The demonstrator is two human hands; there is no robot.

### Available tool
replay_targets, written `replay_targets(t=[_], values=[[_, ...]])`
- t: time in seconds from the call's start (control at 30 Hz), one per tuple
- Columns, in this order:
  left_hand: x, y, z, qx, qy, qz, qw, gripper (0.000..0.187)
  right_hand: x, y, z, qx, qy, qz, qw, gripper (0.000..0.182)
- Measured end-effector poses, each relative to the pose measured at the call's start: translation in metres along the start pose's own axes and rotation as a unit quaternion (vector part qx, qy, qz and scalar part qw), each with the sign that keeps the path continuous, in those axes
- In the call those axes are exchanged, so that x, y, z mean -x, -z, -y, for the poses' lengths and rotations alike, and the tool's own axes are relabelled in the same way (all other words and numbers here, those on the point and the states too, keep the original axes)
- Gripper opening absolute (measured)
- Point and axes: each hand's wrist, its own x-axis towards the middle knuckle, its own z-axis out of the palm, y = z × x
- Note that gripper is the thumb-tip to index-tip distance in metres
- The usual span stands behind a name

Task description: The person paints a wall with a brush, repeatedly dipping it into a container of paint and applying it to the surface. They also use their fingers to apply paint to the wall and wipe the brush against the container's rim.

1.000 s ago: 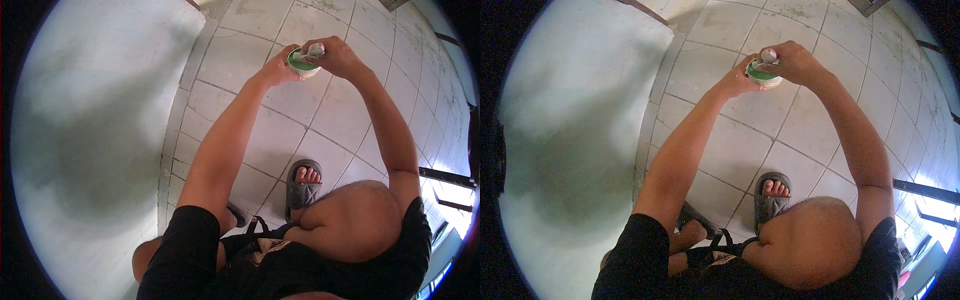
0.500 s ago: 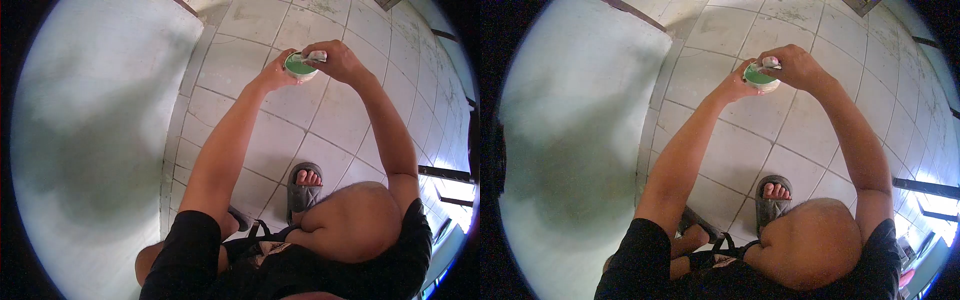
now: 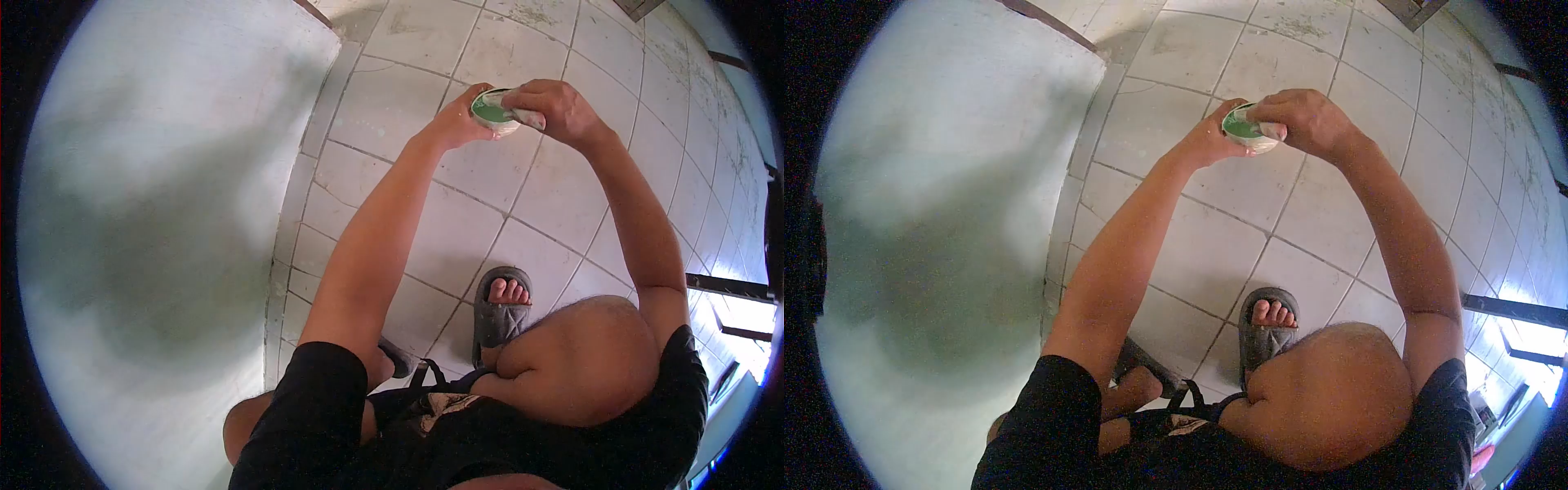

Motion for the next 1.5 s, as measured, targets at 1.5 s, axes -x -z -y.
replay_targets(t=[1.5], values=[[-0.005, -0.003, 0.004, -0.026, -0.002, 0.024, 0.999, 0.109, 0.062, -0.016, -0.001, -0.188, -0.065, -0.214, 0.956, 0.016]])
